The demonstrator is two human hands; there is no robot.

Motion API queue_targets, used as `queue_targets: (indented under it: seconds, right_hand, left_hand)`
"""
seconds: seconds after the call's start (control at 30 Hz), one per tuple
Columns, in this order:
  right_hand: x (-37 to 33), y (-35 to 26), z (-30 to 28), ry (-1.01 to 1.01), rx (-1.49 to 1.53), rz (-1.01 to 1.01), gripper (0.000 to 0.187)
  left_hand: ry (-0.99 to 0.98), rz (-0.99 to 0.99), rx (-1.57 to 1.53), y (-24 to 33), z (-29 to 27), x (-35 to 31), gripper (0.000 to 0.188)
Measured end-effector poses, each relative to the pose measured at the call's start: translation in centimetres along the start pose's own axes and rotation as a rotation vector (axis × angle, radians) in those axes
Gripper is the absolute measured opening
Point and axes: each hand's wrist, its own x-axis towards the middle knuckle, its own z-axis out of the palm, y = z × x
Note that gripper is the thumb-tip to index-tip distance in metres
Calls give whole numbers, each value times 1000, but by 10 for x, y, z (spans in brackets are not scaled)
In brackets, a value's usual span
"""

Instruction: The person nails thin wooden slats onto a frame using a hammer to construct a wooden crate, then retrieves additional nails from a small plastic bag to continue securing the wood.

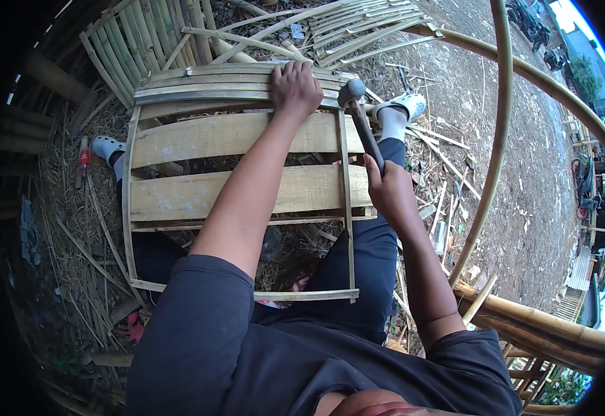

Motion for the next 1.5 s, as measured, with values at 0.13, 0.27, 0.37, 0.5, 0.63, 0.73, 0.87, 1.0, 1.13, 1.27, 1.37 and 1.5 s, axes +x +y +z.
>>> queue_targets:
  seconds: [0.13,0.27,0.37,0.5,0.63,0.73,0.87,1.0,1.13,1.27,1.37,1.5]
  right_hand:
    - [-8,-21,-41,-31,65,71,58]
    - [-21,-32,-41,107,169,13,54]
    - [-14,-18,-11,116,40,-14,54]
    - [-1,-11,-10,-4,8,-13,57]
    - [-20,-48,-52,37,142,27,54]
    - [-21,-49,-39,103,179,-5,54]
    - [2,-3,10,10,-30,-1,54]
    - [-1,-25,-26,-9,56,83,55]
    - [-17,-35,-44,122,128,-43,52]
    - [-3,6,-6,115,-135,-113,52]
    - [12,16,-5,65,-66,-79,55]
    - [1,-4,-33,67,67,-108,52]
  left_hand:
    - [-4,-17,29,-6,-2,-4,32]
    - [-12,-4,23,-3,-2,-2,32]
    - [1,2,3,0,-1,-1,32]
    - [73,27,-24,-12,8,-5,35]
    - [-5,3,-36,-9,2,-4,34]
    - [5,12,-31,-9,-1,-3,34]
    - [22,1,-15,7,2,-2,38]
    - [-2,-28,-18,-5,-1,-4,39]
    - [-13,-26,4,-6,-3,-5,41]
    - [-13,-12,-36,3,-1,-2,42]
    - [12,-27,-40,4,1,3,44]
    - [18,-26,-48,-10,2,-5,50]
